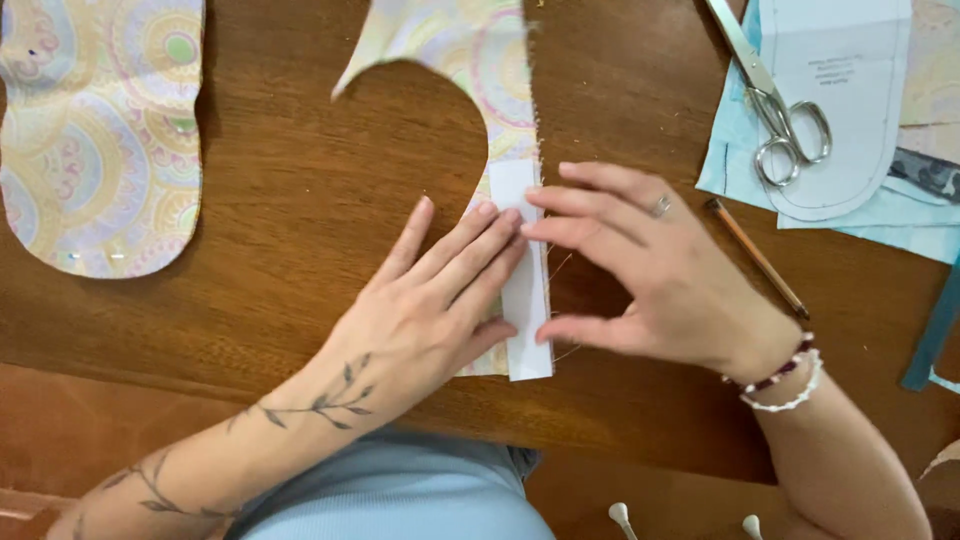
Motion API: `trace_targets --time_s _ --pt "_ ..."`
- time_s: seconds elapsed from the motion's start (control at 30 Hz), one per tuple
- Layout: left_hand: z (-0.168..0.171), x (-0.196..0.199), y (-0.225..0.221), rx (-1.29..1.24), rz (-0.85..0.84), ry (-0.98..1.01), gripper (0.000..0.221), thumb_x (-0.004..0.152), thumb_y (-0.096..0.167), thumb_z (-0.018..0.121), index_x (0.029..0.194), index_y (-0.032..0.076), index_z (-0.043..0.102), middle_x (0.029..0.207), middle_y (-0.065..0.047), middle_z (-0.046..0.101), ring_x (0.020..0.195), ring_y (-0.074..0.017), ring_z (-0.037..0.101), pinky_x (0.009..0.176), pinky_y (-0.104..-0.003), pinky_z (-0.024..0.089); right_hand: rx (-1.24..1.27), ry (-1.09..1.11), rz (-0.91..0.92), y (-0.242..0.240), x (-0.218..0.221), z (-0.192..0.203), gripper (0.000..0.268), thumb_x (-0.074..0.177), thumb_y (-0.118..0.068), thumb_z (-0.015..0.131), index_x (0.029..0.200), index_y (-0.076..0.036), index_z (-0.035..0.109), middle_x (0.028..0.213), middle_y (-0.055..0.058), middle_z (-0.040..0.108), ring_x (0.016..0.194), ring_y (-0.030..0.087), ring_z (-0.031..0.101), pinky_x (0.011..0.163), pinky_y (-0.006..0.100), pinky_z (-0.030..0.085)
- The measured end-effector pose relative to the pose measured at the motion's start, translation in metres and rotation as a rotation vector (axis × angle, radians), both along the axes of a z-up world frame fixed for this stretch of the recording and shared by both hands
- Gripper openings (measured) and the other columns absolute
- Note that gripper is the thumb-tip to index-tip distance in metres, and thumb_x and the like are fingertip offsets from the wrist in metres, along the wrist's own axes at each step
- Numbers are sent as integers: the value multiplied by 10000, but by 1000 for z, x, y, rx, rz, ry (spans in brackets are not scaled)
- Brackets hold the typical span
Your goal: Marking fabric with a ruler and pencil before cutting it into specific shapes with scissors.
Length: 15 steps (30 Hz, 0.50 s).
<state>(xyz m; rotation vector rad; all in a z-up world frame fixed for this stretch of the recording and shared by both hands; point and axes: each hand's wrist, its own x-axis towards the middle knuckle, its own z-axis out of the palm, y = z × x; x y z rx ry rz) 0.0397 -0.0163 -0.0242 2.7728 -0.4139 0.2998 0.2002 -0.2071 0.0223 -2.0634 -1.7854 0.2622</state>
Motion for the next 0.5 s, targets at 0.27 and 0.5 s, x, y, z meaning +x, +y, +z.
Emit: trace_targets --time_s 0.27,0.5 --pt "4 -1 3 12 -13 58 726 1022 521 525 1488 -31 447 1575 -157 428 1484 -281 362 1204 -622 217 -40 14 -67 -4 -15 -23 1070 752 -700 816 1496 -39 425 1562 98 445 1500 331 361 1263 572 253" --pt "9 2 4 13 0 88 749 1036 558 494 1512 -16 429 1617 -157 334 1510 -273 310 1189 -666 192 -45 -59 -67 -3 -7 -29 1043 805 -760 733 1510 -48 447 1589 91 412 1510 342 337 1269 569 223"
